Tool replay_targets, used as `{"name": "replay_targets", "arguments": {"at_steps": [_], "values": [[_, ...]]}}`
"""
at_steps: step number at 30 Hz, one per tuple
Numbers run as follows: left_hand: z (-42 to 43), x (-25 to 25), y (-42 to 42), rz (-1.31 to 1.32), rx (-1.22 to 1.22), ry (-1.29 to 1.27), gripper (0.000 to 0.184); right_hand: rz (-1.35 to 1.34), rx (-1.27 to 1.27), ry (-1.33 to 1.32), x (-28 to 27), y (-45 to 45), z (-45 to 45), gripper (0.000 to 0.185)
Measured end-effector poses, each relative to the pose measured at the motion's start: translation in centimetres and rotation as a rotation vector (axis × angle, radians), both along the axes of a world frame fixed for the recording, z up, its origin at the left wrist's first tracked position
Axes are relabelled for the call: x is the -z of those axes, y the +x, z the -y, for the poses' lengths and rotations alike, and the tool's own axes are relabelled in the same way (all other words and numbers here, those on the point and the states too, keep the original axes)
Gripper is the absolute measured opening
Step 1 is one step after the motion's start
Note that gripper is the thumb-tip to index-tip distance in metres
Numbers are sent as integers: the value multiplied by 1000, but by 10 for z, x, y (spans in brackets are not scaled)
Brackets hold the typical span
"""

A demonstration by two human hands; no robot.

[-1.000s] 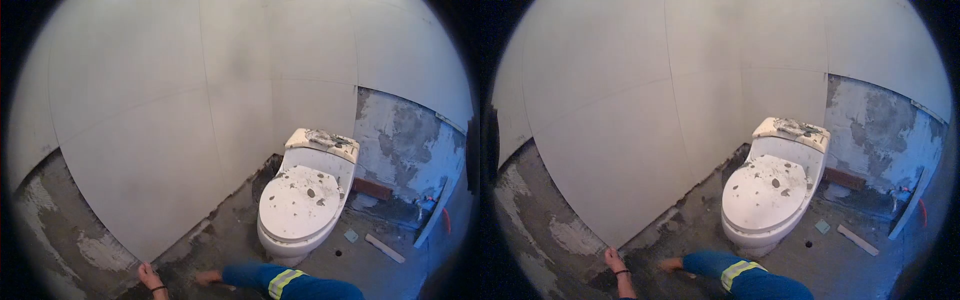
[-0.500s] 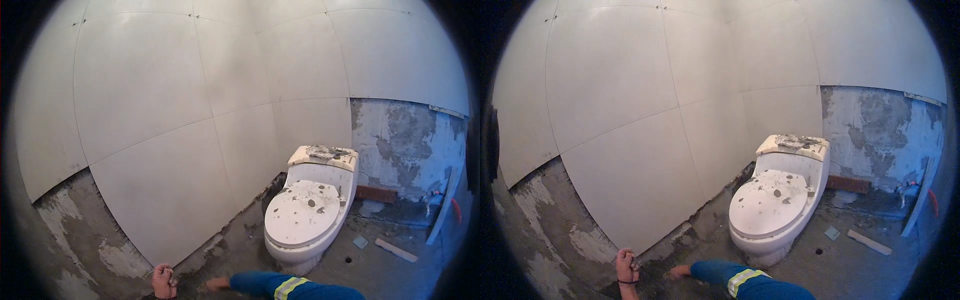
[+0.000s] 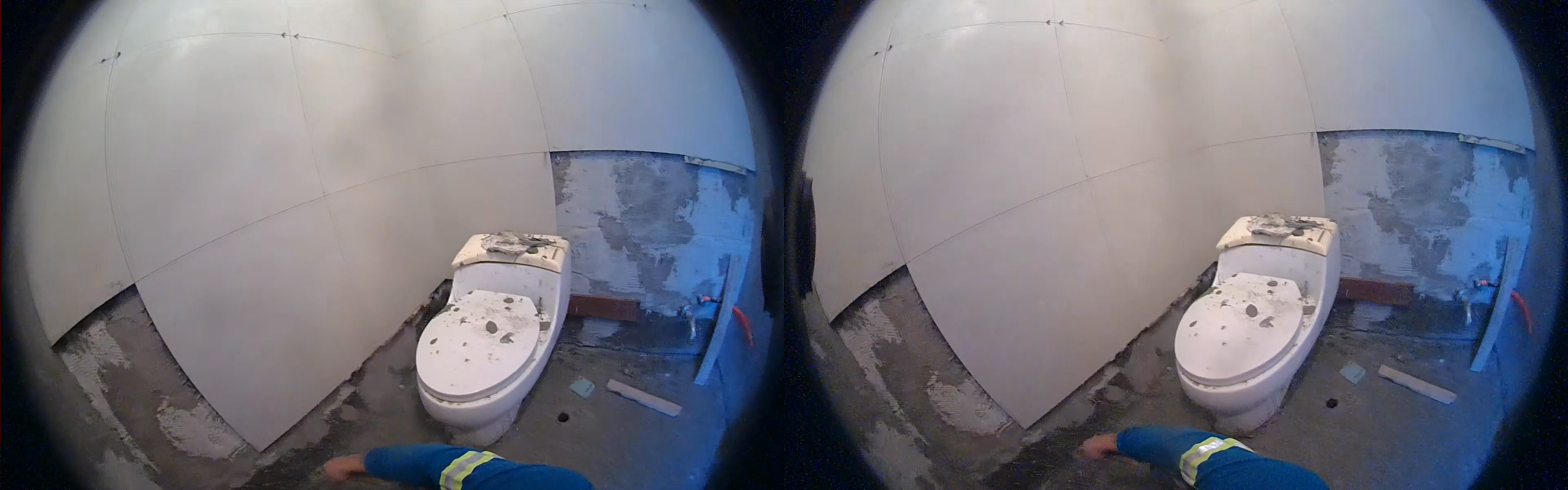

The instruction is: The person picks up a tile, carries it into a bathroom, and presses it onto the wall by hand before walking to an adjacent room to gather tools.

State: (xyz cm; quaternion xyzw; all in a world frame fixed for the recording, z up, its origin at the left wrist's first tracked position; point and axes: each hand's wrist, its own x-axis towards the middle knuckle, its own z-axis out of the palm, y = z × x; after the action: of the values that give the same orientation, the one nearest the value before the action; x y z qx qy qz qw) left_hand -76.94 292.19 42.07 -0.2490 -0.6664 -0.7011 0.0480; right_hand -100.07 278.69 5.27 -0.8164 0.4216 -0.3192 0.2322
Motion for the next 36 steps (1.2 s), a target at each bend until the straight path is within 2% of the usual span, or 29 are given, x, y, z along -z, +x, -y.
{"name": "replay_targets", "arguments": {"at_steps": [3, 5, 9, 10, 11, 12, 13, 14, 15, 17, 18, 19, 20, 21, 23, 24, 26, 27, 29, 31, 33, 35, 36], "values": [[-3, 2, -6, 61, 2, 21, 12, -101, 13, -13, -10, 9, 1, 20], [0, 2, -9, 89, 4, 35, 12, -328, 111, 141, -34, 22, -10, 23], [11, 3, -14, 132, 9, 53, 11, -510, 109, 184, -16, 32, 5, 24], [15, 3, -14, 140, 11, 54, 11, -375, 155, 179, 15, 33, 19, 17], [19, 4, -15, 148, 11, 58, 11, -243, 202, 172, 18, 36, 22, 15], [24, 5, -16, 155, 12, 62, 11, -243, 199, 178, 25, 40, 18, 15], [28, 5, -17, 166, 13, 65, 11, 350, 98, -68, 10, 54, -6, 17], [33, 4, -18, 174, 9, 72, 11, 944, -6, -316, 3, 62, -17, 26], [38, 0, -19, 187, 7, 80, 10, 949, -1, -303, 5, 53, -8, 26], [49, -16, -24, 216, 1, 104, 10, 120, 24, -62, 41, 25, 17, 28], [54, -26, -26, 233, -1, 115, 10, 136, 24, -35, 20, 29, 6, 28], [60, -38, -29, 257, -6, 133, 10, -13, 125, 166, -11, 32, -10, 18], [65, -51, -32, 280, -9, 150, 10, -162, 219, 372, -36, 39, -24, 20], [70, -63, -37, 305, -14, 167, 10, -138, 220, 408, -48, 44, -34, 20], [78, -86, -43, 348, -18, 202, 9, -415, 169, 313, -68, 50, -58, 23], [82, -97, -46, 364, -21, 218, 9, -399, 163, 357, -80, 57, -75, 23], [89, -115, -53, 398, -27, 250, 9, -122, 304, 601, -120, 75, -111, 27], [93, -123, -55, 411, -27, 265, 9, -108, 300, 642, -124, 85, -130, 27], [101, -135, -58, 434, -34, 289, 9, 272, 325, 555, -121, 110, -167, 32], [109, -145, -59, 462, -53, 317, 8, 213, 328, 621, -155, 125, -200, 34], [116, -159, -59, 482, -71, 345, 8, 156, 324, 698, -218, 133, -227, 36], [119, -173, -55, 503, -96, 365, 8, 657, 364, 793, -277, 125, -241, 38], [119, -181, -53, 516, -109, 371, 8, 674, 374, 801, -295, 125, -250, 38]]}}
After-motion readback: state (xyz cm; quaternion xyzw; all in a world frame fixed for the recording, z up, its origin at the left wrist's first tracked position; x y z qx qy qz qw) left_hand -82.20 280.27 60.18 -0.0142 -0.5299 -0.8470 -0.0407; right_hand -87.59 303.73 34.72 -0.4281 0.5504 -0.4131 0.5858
